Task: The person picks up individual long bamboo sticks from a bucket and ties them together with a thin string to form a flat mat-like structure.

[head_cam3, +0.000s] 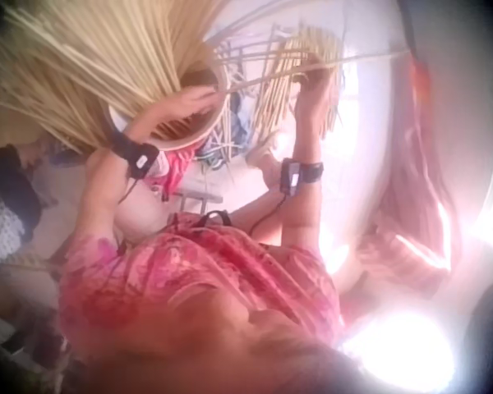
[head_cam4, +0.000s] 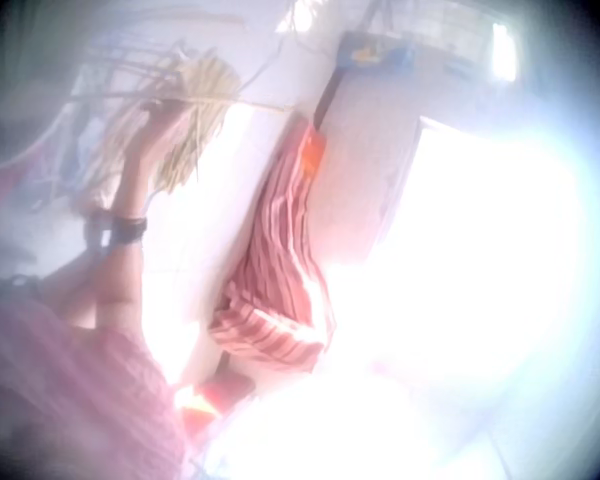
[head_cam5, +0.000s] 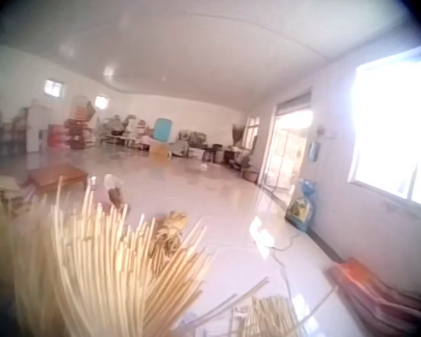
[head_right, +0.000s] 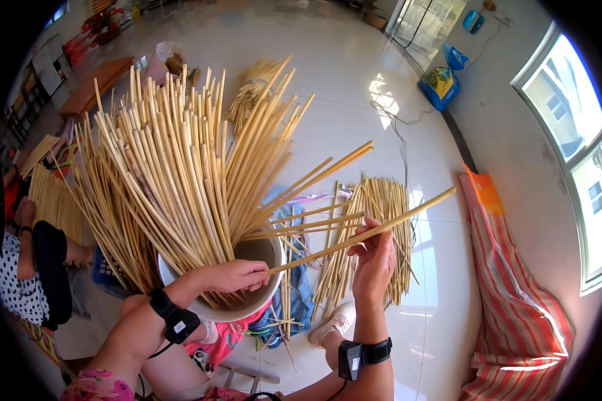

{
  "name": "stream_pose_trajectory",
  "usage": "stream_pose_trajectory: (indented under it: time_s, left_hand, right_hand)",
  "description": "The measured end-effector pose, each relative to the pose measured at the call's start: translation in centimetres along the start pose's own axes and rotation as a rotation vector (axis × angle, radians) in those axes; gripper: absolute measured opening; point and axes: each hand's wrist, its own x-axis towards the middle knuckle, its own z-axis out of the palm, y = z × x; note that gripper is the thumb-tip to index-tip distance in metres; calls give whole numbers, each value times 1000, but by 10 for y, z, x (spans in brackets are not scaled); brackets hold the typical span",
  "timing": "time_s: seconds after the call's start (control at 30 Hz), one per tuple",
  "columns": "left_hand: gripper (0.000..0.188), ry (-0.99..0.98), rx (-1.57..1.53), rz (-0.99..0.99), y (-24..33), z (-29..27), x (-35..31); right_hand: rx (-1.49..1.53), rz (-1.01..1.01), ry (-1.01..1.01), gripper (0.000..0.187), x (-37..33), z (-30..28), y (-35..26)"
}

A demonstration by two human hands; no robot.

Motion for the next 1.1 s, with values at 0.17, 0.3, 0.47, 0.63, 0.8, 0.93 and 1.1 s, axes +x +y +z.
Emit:
stream_pose_trajectory:
  time_s: [0.17,0.3,0.47,0.63,0.8,0.93,1.1]
  left_hand:
    - [25,-91,-107,-63,4,-1,-2]
    - [29,-97,-134,-27,-10,1,3]
    - [32,-3,-149,35,-9,8,14]
    - [32,70,-113,51,2,11,23]
    - [21,262,277,115,-50,9,38]
    - [53,326,464,-285,-103,9,43]
    - [53,900,189,-155,-146,2,70]
  right_hand:
    - [15,-3,37,34,6,-15,-3]
    - [69,-12,34,28,3,-5,1]
    - [-74,54,-97,26,-10,4,9]
    - [-318,192,-309,21,-28,21,28]
    - [-528,-56,-188,19,-26,20,28]
    - [-658,-147,-201,17,-24,20,22]
    - [-727,-238,-369,10,-33,34,30]
